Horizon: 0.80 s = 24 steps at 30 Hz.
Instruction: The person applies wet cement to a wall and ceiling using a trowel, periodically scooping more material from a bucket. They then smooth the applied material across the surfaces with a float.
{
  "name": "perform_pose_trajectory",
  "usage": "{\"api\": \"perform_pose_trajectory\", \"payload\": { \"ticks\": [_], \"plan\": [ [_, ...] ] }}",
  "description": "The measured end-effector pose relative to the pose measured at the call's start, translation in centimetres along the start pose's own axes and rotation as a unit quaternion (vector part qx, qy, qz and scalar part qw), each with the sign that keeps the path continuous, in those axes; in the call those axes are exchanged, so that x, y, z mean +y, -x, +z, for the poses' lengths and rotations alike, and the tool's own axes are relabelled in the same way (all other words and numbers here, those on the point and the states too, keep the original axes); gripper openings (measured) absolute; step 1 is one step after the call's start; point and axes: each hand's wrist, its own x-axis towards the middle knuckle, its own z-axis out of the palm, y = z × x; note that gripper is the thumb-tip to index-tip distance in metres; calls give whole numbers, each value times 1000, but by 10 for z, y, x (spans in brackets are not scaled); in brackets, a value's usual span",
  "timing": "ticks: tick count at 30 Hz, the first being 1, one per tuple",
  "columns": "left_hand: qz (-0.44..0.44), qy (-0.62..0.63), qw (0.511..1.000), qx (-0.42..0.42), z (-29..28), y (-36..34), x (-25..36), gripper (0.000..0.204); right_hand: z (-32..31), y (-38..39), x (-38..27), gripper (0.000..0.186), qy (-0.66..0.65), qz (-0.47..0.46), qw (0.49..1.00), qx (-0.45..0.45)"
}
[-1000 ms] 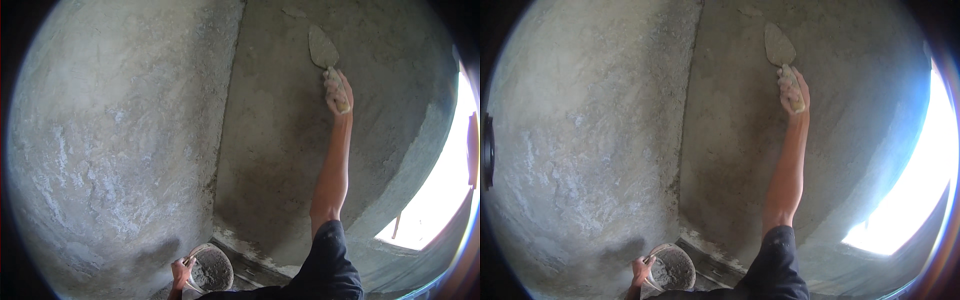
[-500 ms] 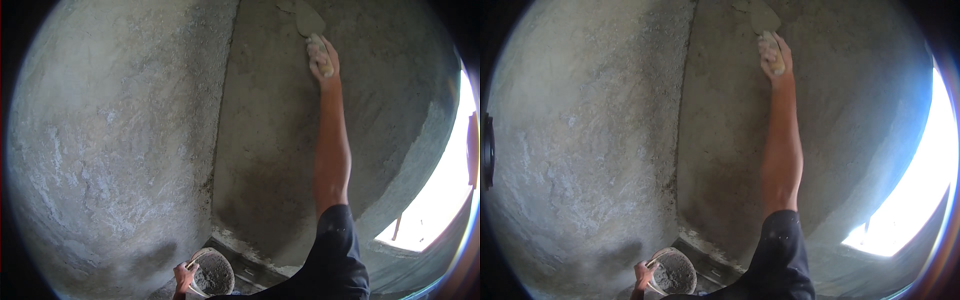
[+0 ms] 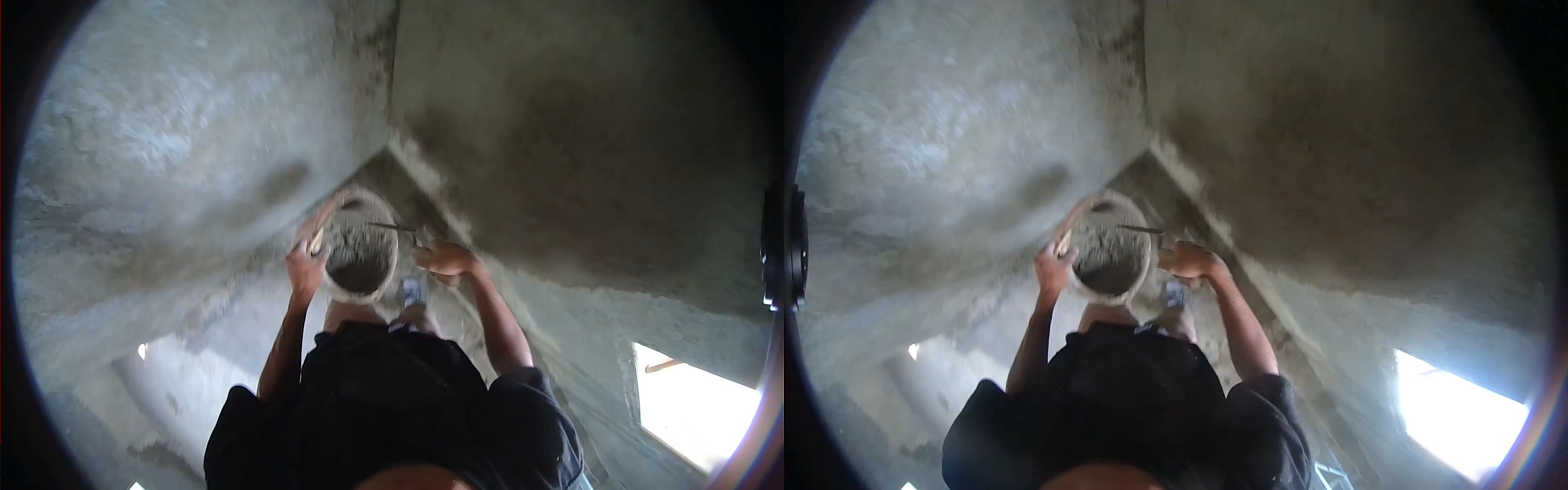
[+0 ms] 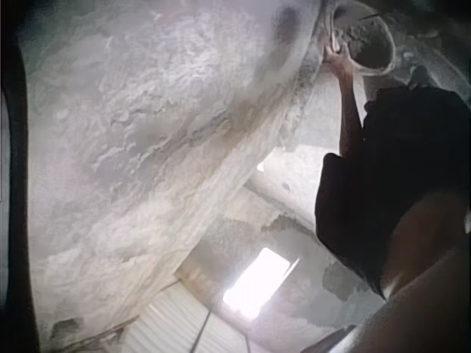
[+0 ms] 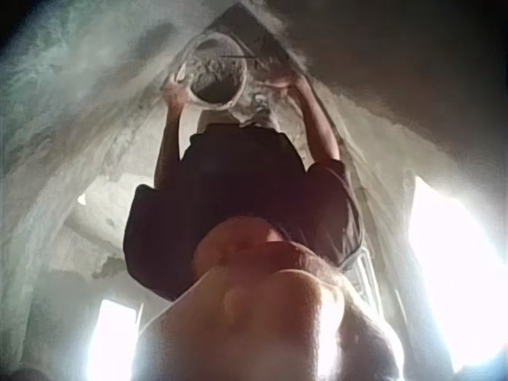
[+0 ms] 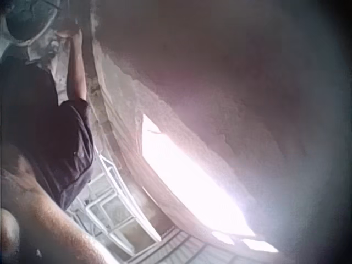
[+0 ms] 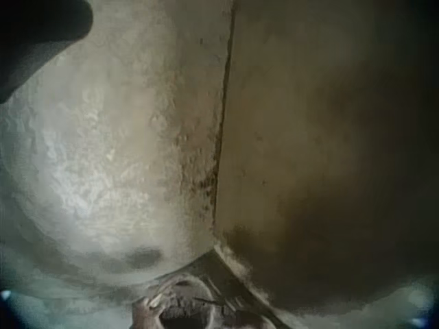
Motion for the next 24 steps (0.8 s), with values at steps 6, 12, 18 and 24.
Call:
{"api": "perform_pose_trajectory", "payload": {
  "ticks": [6,12,18,24],
  "plan": [
    [-59,39,997,16,69,18,-63,28,147,-84,-7,33,-4,54,998,-11],
    [-175,-79,981,11,140,56,-103,29,235,-104,157,20,-504,50,841,191],
    [-229,33,971,-52,280,112,-199,34,405,-103,533,59,72,426,902,13],
    [-366,-42,930,-24,287,156,-283,31,378,-326,509,48,72,282,945,149]
  ]
}}
